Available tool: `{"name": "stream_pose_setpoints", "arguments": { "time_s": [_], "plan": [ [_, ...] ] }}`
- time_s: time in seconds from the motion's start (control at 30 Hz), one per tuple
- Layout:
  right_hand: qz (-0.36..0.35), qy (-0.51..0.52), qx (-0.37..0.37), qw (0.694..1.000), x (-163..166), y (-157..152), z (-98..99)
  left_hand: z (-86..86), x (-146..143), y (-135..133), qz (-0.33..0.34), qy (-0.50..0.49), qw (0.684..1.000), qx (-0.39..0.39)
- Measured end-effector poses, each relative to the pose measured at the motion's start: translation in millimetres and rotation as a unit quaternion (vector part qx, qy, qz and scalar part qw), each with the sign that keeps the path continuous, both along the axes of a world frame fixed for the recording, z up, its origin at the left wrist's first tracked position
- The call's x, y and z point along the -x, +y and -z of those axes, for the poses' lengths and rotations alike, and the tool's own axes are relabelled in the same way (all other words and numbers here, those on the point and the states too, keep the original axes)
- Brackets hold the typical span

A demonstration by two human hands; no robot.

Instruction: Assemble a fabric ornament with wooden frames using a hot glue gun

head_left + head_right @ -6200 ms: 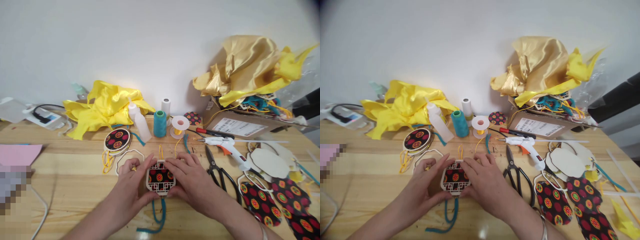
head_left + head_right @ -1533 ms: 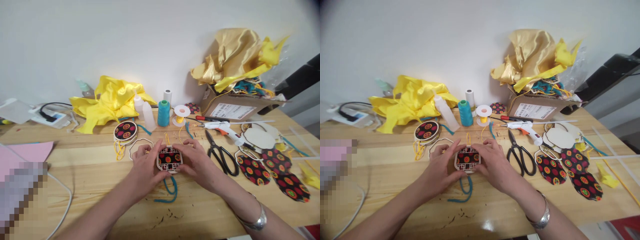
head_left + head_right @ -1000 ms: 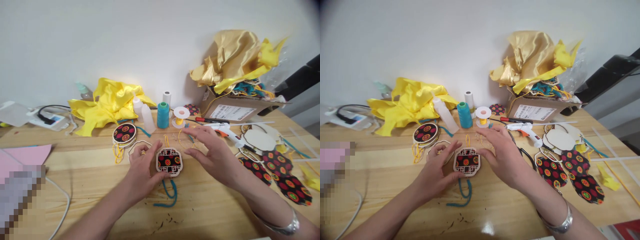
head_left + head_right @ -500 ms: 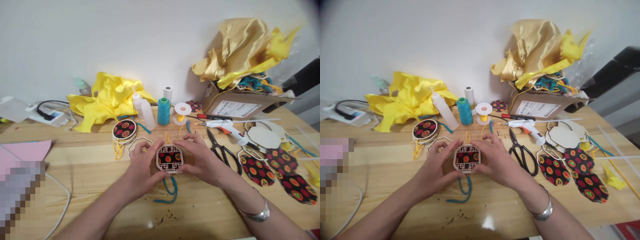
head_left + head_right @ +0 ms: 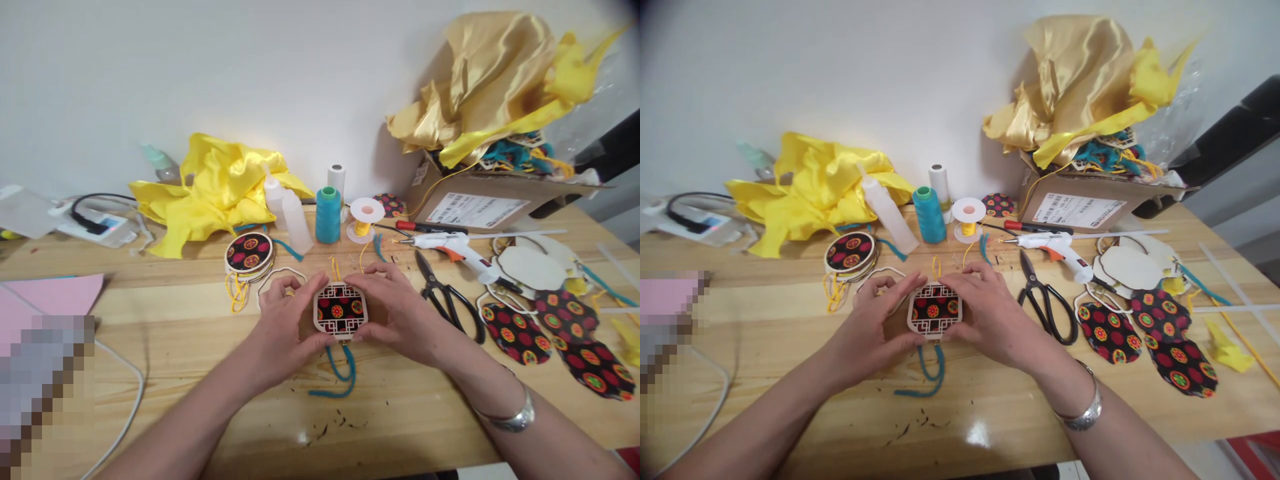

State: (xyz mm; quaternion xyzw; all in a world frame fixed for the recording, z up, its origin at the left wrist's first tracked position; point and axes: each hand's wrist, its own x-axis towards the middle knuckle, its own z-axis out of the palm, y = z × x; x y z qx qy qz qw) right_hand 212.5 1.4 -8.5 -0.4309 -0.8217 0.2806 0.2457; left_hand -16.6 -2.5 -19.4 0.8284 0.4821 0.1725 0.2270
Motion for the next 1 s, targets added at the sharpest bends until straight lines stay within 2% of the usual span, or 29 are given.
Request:
{"name": "stream_pose_setpoints", "arguments": {
  "time_s": [0.3,0.5,1.0],
  "plan": [
    [-0.019,-0.001,-0.029,0.999,1.4,1.8,2.4,-0.7,-1.5,-1.3,-0.014,0.002,1.000,0.018],
    [-0.020,-0.003,-0.016,1.000,1.8,1.7,2.1,1.3,-1.6,-1.3,-0.013,0.010,1.000,0.021],
    [-0.022,-0.018,-0.021,0.999,3.5,3.2,2.8,6.5,0.0,-0.1,-0.013,0.030,0.999,-0.006]
  ]
}}
